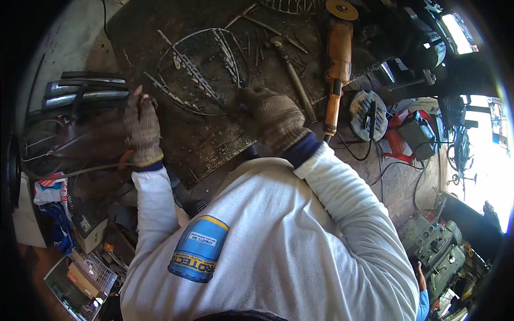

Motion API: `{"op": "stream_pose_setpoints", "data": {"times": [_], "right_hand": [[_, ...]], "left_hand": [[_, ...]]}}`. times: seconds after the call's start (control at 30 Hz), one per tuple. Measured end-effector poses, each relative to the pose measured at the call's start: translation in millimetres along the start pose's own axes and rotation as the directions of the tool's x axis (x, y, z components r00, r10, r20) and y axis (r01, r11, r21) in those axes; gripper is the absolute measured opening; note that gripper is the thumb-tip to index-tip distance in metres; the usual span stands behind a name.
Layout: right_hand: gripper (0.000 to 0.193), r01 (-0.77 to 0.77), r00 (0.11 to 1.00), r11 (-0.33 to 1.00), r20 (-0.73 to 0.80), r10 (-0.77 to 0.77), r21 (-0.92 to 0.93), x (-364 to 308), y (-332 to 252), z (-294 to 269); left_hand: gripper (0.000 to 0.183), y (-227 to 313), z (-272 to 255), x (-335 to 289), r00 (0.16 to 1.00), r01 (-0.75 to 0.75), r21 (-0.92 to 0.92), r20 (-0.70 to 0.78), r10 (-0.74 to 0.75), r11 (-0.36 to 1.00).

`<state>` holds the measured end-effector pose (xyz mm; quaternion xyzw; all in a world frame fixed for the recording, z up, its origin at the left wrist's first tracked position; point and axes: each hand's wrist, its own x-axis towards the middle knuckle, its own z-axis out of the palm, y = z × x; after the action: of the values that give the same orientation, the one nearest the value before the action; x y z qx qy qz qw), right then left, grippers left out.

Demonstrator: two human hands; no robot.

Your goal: The person hits a metal wire structure with a hammer while holding it on a workbench, turning the object over several times.

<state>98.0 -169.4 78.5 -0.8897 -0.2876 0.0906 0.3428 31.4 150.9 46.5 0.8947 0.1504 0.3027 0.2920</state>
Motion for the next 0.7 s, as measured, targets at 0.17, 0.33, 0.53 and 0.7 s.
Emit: {"op": "stream_pose_setpoints", "data": {"times": [0.17,0.33,0.53,0.7], "right_hand": [[0.034,-0.050,0.989,0.999,0.138,0.051,-0.013,13,7,23],[0.037,-0.175,0.968,0.984,0.188,0.165,0.034,25,7,25],[0.040,-0.248,0.955,0.969,0.168,0.243,0.010,31,10,28],[0.039,-0.226,0.957,0.970,0.207,0.204,0.090,32,10,25]], "left_hand": [[0.040,-12,7,34,0.913,0.196,0.182,0.325,-0.247,0.963],[0.040,-29,8,43,0.893,0.129,0.270,0.388,-0.230,0.954],[0.037,-22,13,46,0.910,0.172,0.131,0.358,-0.208,0.976],[0.037,-32,7,52,0.929,0.083,0.060,0.355,-0.099,0.995]]}}
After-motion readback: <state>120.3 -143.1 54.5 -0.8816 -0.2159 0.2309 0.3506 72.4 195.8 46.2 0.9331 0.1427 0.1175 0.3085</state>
